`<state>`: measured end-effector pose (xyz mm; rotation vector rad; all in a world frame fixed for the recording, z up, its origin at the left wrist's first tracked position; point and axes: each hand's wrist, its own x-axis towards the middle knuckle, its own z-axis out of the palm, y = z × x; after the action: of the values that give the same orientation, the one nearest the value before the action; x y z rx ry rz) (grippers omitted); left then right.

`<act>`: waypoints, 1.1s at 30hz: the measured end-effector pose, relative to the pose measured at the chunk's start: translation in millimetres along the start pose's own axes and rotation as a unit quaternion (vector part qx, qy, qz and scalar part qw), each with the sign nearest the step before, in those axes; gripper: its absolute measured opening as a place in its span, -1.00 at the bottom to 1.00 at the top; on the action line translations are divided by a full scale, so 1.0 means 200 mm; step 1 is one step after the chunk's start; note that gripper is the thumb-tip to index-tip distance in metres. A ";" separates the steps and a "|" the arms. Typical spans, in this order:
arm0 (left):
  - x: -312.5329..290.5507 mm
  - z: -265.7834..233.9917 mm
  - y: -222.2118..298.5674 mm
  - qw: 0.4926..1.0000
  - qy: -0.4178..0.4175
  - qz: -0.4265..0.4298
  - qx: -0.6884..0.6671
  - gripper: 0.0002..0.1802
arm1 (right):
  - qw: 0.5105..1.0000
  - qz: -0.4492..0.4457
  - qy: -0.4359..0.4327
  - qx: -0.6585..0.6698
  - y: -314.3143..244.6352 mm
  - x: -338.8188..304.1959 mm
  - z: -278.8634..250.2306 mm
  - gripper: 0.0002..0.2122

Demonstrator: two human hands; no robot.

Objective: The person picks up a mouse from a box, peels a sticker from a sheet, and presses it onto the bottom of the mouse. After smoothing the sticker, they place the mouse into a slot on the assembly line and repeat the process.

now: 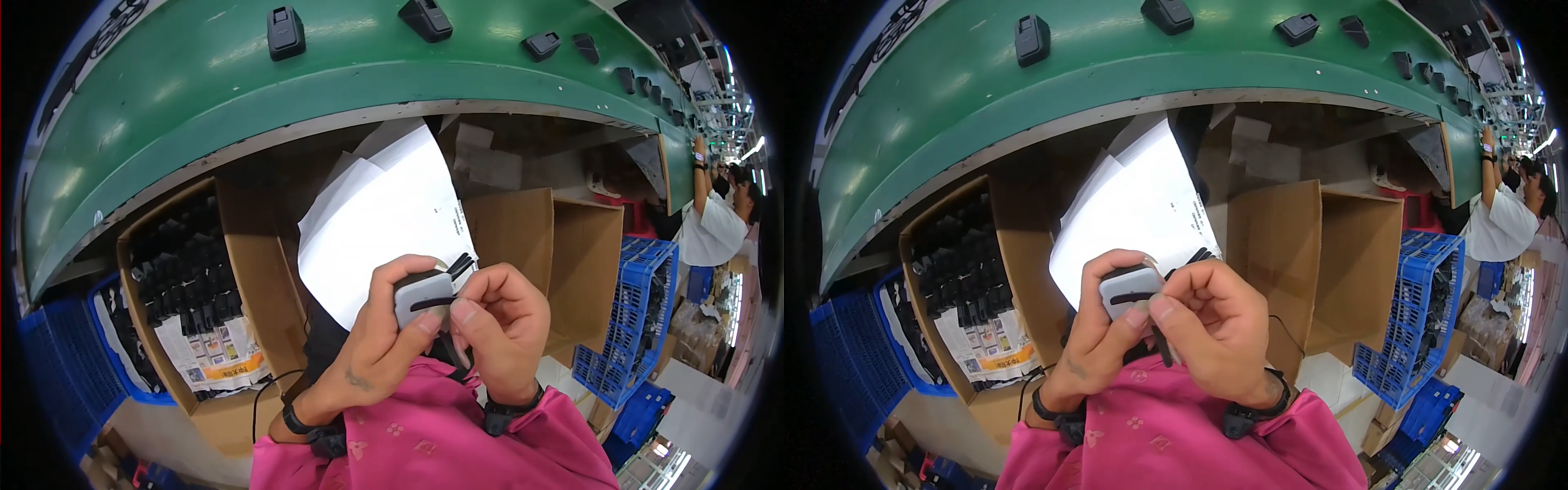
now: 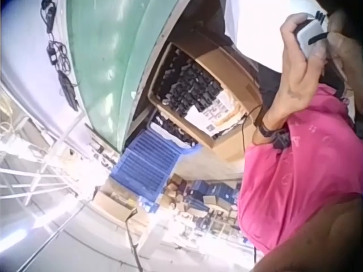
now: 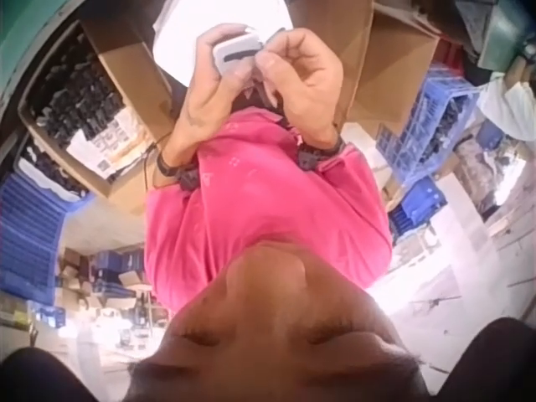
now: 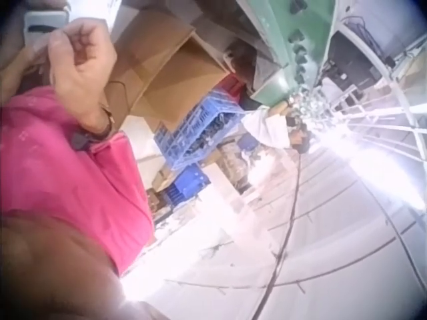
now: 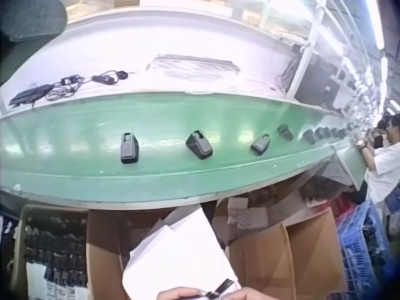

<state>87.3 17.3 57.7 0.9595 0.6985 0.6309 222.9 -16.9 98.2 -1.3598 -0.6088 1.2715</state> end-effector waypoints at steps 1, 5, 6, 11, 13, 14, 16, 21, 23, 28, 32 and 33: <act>0.00 0.00 0.01 1.000 -0.008 0.002 0.016 -0.53 | 1.000 -0.008 0.006 0.004 0.00 0.00 0.01 -0.94; -0.02 -0.01 -0.02 0.995 -0.014 0.034 0.091 -0.55 | 0.998 0.004 -0.057 0.041 0.03 -0.01 -0.06 -0.93; -0.02 -0.01 -0.02 0.995 -0.013 0.032 0.089 -0.55 | 0.998 0.006 -0.056 0.040 0.04 -0.01 -0.06 -0.93; -0.01 -0.01 -0.02 0.996 -0.004 0.029 0.087 -0.55 | 0.997 0.010 -0.055 0.049 0.05 0.00 -0.06 -0.93; -0.01 -0.02 -0.01 0.995 -0.004 0.027 0.092 -0.55 | 0.998 0.008 -0.048 0.046 0.05 0.01 -0.05 -0.94; -0.01 -0.02 -0.01 0.995 -0.004 0.027 0.097 -0.55 | 0.998 0.005 -0.042 0.043 0.05 0.01 -0.05 -0.94; -0.01 -0.02 -0.01 0.995 -0.003 0.030 0.098 -0.55 | 0.998 0.005 -0.044 0.046 0.06 0.01 -0.05 -0.94; -0.01 -0.02 -0.01 0.995 -0.001 0.030 0.100 -0.55 | 0.998 0.004 -0.048 0.044 0.06 0.01 -0.05 -0.94; -0.01 -0.02 -0.03 0.995 -0.002 0.033 0.089 -0.56 | 0.998 0.002 -0.047 0.051 0.06 0.01 -0.06 -0.94; -0.01 -0.01 -0.02 0.993 0.002 0.044 0.108 -0.56 | 0.998 -0.007 -0.047 0.052 0.07 0.01 -0.06 -0.94; -0.01 -0.01 -0.02 0.993 0.005 0.041 0.114 -0.56 | 0.998 -0.004 -0.045 0.052 0.07 0.01 -0.06 -0.94; -0.01 -0.01 -0.02 0.993 0.005 0.041 0.114 -0.56 | 0.998 -0.003 -0.045 0.052 0.07 0.01 -0.06 -0.94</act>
<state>85.4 14.7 53.9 1.2018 0.7543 0.6382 229.9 -23.1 81.4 -1.2189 -0.6006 1.3466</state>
